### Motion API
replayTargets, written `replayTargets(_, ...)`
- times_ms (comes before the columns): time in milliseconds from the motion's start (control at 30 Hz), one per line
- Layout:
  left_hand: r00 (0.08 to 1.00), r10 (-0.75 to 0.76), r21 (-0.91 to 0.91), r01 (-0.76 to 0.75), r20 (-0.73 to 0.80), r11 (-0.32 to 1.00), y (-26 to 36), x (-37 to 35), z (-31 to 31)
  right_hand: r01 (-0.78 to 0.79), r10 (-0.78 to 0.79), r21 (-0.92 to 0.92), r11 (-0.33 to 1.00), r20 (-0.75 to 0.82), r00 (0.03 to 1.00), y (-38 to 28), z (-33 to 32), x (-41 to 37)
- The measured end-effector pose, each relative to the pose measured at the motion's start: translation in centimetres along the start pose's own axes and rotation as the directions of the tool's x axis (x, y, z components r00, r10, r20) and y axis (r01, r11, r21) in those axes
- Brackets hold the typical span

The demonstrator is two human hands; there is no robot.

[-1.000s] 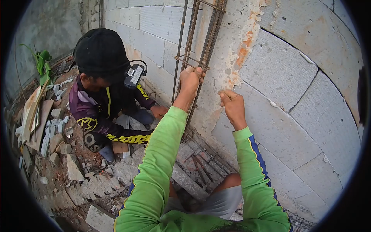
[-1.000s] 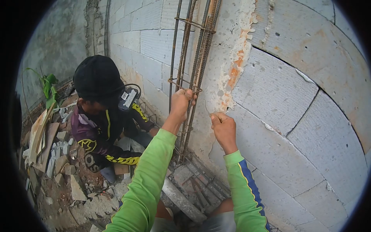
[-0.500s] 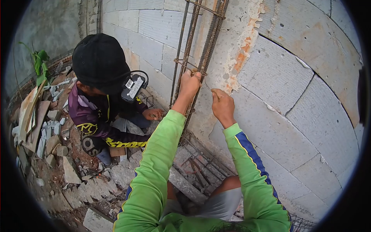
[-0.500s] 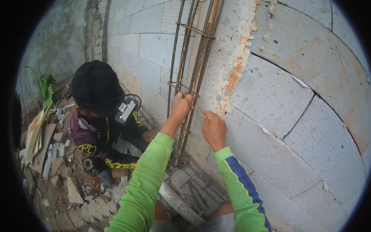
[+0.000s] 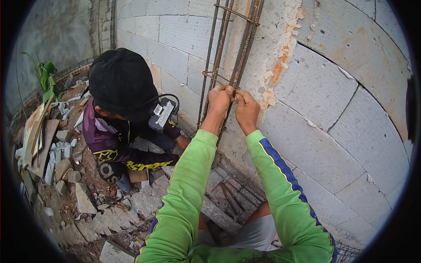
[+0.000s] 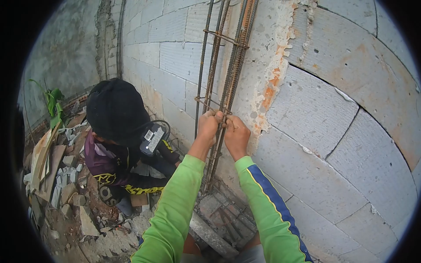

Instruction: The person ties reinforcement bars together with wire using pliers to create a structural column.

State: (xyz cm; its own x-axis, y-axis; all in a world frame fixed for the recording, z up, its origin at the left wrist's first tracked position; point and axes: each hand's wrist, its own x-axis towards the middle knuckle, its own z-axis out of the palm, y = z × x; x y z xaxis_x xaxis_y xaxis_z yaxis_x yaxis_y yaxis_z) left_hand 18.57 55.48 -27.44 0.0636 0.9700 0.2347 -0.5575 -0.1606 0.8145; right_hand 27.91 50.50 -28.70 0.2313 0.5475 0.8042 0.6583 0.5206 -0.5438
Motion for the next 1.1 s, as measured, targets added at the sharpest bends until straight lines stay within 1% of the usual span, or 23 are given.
replayTargets(33,1.0,0.016,-0.018,-0.017,-0.024,1.0,0.1,-0.5,0.4,-0.093,0.09,0.134,0.987,0.023,0.996,0.2,-0.1,0.0)
replayTargets(67,1.0,0.016,-0.024,-0.017,-0.027,1.0,0.0,-0.4,0.4,-0.09,0.087,0.13,0.987,0.028,0.996,0.7,0.0,0.2)
replayTargets(133,1.0,0.007,-0.087,-0.007,-0.002,0.996,-0.5,-0.1,0.3,-0.273,0.242,0.361,0.892,0.13,0.962,1.3,-0.2,0.5)
replayTargets(167,1.0,0.008,-0.092,-0.008,-0.006,0.996,-0.7,0.0,0.2,-0.272,0.239,0.358,0.893,0.135,0.962,1.7,-0.7,0.9)
replayTargets(200,1.0,0.0,-0.097,-0.001,-0.013,0.995,-0.7,0.1,0.3,-0.41,0.332,0.323,0.853,0.271,0.904,1.2,-1.6,1.5)
replayTargets(233,1.0,-0.008,-0.103,0.006,-0.023,0.995,-0.6,0.0,0.2,-0.538,0.416,0.268,0.799,0.4,0.817,0.7,-2.5,1.8)
replayTargets(267,0.999,-0.007,-0.108,0.004,-0.033,0.994,-0.7,-0.2,0.3,-0.539,0.413,0.263,0.801,0.409,0.814,0.3,-3.4,1.8)
replayTargets(333,0.999,-0.007,-0.154,0.0,-0.044,0.988,-0.5,-0.2,0.6,-0.644,0.394,0.281,0.712,0.599,0.697,0.0,-5.1,1.8)
replayTargets(367,0.999,-0.033,-0.154,0.028,-0.03,0.988,-0.4,-0.2,0.6,-0.602,0.358,0.23,0.765,0.625,0.694,0.6,-5.4,2.0)
replayTargets(400,0.999,-0.031,-0.167,0.024,-0.036,0.986,-0.3,-0.2,0.5,-0.597,0.355,0.219,0.771,0.63,0.69,1.2,-4.9,1.9)
replayTargets(467,0.999,-0.025,-0.163,0.019,-0.037,0.986,-0.2,-0.4,0.6,-0.369,0.265,0.145,0.918,0.466,0.844,2.2,-3.7,1.8)
replayTargets(500,0.999,-0.022,-0.171,0.016,-0.033,0.985,-0.3,-0.3,0.6,-0.362,0.262,0.14,0.922,0.464,0.846,2.1,-3.1,1.8)
replayTargets(567,0.999,-0.041,-0.209,0.033,-0.034,0.977,-0.2,-0.2,0.4,-0.248,0.238,-0.007,0.969,0.315,0.919,1.8,-1.9,2.0)
replayTargets(600,0.999,-0.031,-0.217,0.024,-0.031,0.976,-0.2,-0.1,0.4,-0.235,0.226,-0.01,0.972,0.314,0.922,1.5,-1.8,2.3)
replayTargets(667,0.999,-0.038,-0.206,0.036,-0.004,0.978,-0.3,0.0,0.1,-0.225,0.245,-0.112,0.968,0.219,0.944,1.1,-1.8,2.2)
replayTargets(700,1.0,-0.027,-0.218,0.026,-0.005,0.976,0.0,-0.1,0.1,-0.21,0.231,-0.116,0.971,0.223,0.947,0.9,-1.8,2.1)
replayTargets(767,0.998,-0.061,-0.255,0.054,-0.019,0.966,0.3,-0.4,0.2,-0.173,0.193,-0.129,0.976,0.169,0.966,0.4,-1.7,1.8)
replayTargets(900,0.998,-0.062,-0.277,0.052,-0.027,0.96,0.0,0.0,0.1,-0.148,0.177,-0.169,0.974,0.171,0.969,0.1,-1.9,2.4)
replayTargets(967,0.996,-0.092,-0.299,0.085,-0.009,0.95,0.1,0.0,-0.1,-0.049,0.07,-0.154,0.987,0.133,0.989,-0.5,-2.1,2.3)
replayTargets(1100,0.995,-0.1,-0.338,0.097,0.009,0.936,-0.3,0.2,-0.3,-0.044,0.071,-0.146,0.988,0.188,0.98,-2.8,-1.9,2.4)
